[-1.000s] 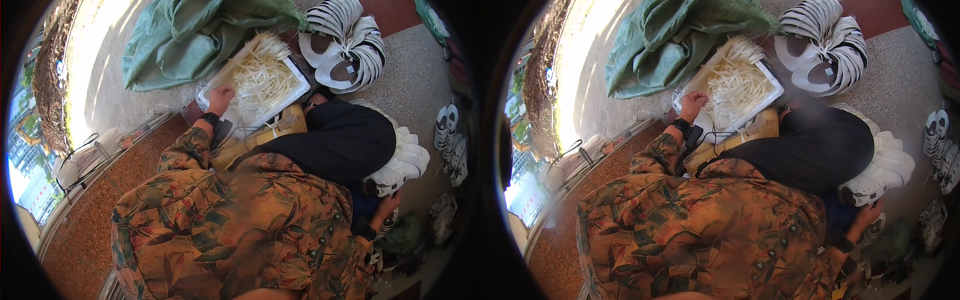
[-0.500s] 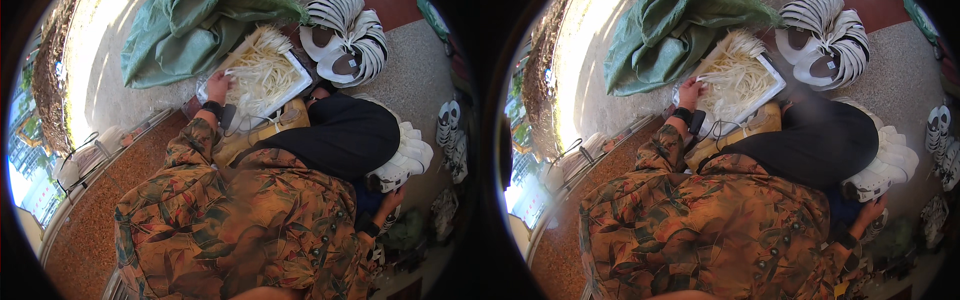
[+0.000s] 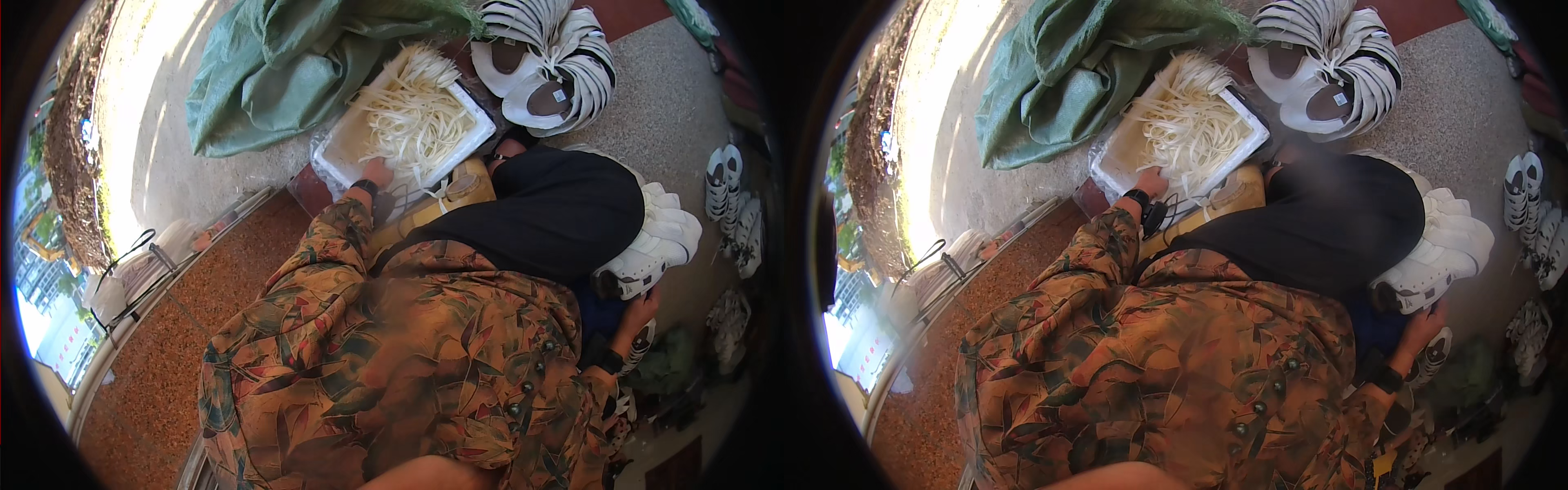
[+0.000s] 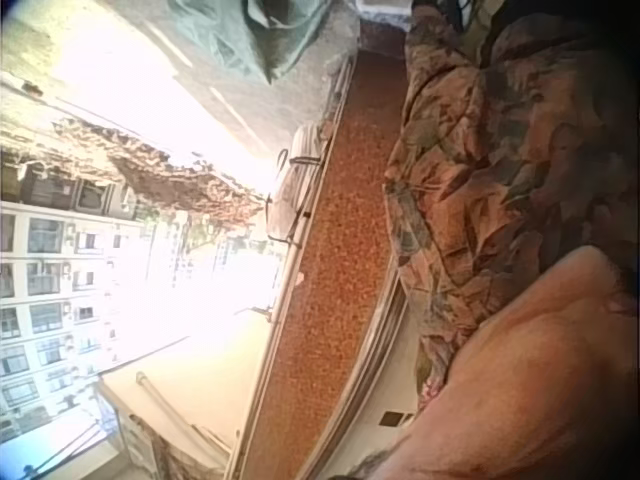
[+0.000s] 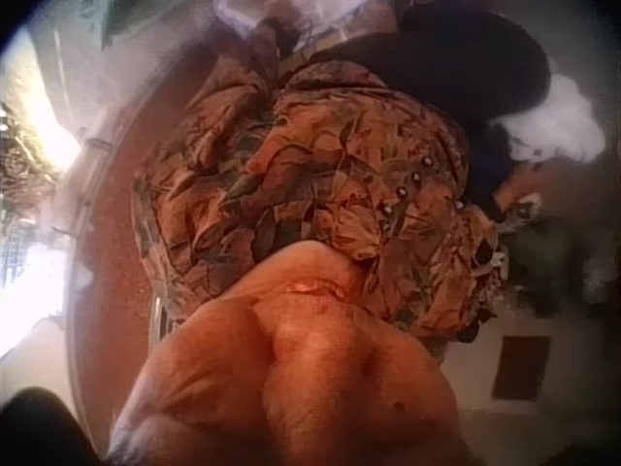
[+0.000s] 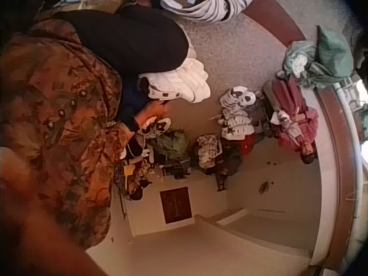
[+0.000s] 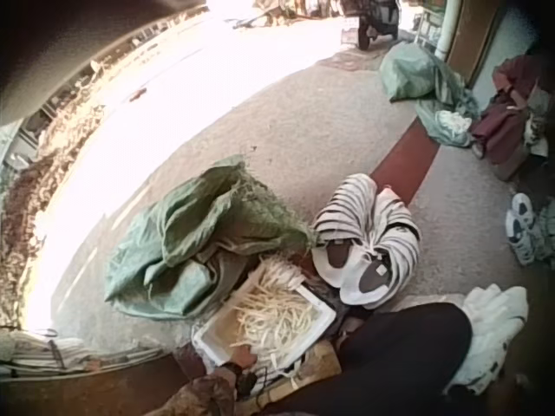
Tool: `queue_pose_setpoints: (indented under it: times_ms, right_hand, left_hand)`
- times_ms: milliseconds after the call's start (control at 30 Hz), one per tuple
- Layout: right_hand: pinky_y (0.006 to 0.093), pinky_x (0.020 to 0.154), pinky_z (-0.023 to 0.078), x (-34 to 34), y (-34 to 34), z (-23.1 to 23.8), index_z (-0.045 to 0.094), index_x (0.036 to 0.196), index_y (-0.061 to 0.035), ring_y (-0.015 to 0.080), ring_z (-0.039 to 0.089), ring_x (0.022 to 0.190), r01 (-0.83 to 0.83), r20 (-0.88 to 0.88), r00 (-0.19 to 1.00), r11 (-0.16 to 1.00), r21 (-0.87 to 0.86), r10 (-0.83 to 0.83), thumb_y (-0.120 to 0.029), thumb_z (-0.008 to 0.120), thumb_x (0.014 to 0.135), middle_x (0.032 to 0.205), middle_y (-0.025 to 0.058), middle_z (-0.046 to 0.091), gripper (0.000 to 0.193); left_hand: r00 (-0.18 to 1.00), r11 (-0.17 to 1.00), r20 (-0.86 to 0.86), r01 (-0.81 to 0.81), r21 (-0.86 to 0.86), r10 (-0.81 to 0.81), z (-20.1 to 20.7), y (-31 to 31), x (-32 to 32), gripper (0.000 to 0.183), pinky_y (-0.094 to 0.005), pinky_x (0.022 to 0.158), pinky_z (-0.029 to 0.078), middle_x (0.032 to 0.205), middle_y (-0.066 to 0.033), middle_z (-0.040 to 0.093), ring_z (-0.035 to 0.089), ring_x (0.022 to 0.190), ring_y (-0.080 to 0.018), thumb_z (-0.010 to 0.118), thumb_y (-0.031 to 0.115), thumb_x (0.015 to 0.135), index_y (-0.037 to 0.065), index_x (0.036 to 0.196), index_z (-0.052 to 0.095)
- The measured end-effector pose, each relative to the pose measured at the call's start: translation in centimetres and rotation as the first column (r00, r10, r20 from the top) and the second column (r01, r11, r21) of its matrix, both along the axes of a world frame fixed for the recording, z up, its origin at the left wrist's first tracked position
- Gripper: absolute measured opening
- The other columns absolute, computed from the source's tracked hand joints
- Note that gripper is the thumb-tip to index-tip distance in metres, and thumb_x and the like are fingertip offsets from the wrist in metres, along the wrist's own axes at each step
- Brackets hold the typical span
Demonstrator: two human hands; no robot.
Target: Lacing and organizing shoe uppers during manufacturing process.
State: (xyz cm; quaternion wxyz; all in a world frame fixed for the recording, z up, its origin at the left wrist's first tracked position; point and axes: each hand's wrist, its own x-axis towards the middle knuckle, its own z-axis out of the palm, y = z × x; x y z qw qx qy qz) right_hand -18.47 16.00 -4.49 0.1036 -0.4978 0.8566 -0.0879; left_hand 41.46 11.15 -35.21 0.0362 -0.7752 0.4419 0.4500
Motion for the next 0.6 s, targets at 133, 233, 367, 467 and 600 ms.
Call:
queue_pose_setpoints:
  times_ms: [133, 233, 367, 467, 600]
  right_hand:
    - [0.0391, 0.09, 0.041, 1.2, -0.5, 0.3, 0.056, 0.113, 0.0055, 0.0374, 0.056, 0.102, 0.051, 0.057, 0.997, 0.999, 0.015, -0.052, -0.016, 0.052, 0.085, 0.11, 0.0229, 0.06, 0.036]
    - [0.0368, 0.087, 0.043, 1.3, -0.6, 0.2, 0.056, 0.113, 0.0069, 0.034, 0.058, 0.098, 0.03, 0.02, 0.999, 0.999, -0.022, -0.03, -0.009, 0.048, 0.085, 0.107, 0.022, 0.061, 0.033]
    - [0.039, 0.092, 0.04, 0.8, -0.5, -0.4, 0.055, 0.116, 0.0055, 0.037, 0.055, 0.105, -0.048, -0.014, 0.999, 0.998, -0.029, 0.048, -0.01, 0.048, 0.083, 0.113, 0.0234, 0.058, 0.037]
    - [0.0409, 0.094, 0.038, 0.7, -0.3, -0.8, 0.054, 0.117, 0.0045, 0.0397, 0.052, 0.107, -0.041, 0.01, 0.999, 0.997, -0.058, 0.042, -0.014, 0.049, 0.083, 0.114, 0.0249, 0.056, 0.039]
    - [0.0413, 0.091, 0.04, 1.0, -0.4, -0.9, 0.056, 0.114, 0.0047, 0.039, 0.054, 0.104, -0.064, -0.029, 0.998, 0.993, -0.097, 0.061, -0.012, 0.049, 0.082, 0.111, 0.0238, 0.058, 0.036]
  left_hand:
    - [0.986, 0.999, -0.16, -0.039, -0.009, 0.037, 0.6, -0.3, 0.3, 0.041, -0.0396, 0.09, 0.045, 0.103, -0.0239, 0.062, 0.058, 0.104, -0.0346, 0.064, 0.025, 0.067, -0.002, 0.098, 0.063]
    - [0.999, 0.991, 0.021, -0.032, 0.133, 0.03, 1.9, -0.7, -0.1, 0.041, -0.0391, 0.088, 0.047, 0.113, -0.0216, 0.059, 0.058, 0.104, -0.0349, 0.066, 0.028, 0.067, -0.001, 0.095, 0.065]
    - [0.93, 0.96, 0.239, 0.274, 0.057, -0.279, 4.7, -2.9, -1.6, 0.037, -0.0401, 0.087, 0.047, 0.105, -0.0185, 0.062, 0.059, 0.098, -0.0344, 0.064, 0.029, 0.07, 0.0, 0.094, 0.066]
    - [0.828, 0.846, 0.416, 0.49, -0.213, -0.375, 9.9, -5.5, -1.3, 0.033, -0.0415, 0.083, 0.046, 0.098, -0.016, 0.063, 0.06, 0.093, -0.0329, 0.063, 0.028, 0.071, 0.002, 0.091, 0.067]
    - [0.882, 0.731, 0.413, 0.436, -0.526, -0.229, 20.2, -9.5, -0.7, 0.023, -0.0422, 0.076, 0.044, 0.084, -0.0121, 0.063, 0.059, 0.084, -0.0308, 0.063, 0.026, 0.066, 0.007, 0.08, 0.064]
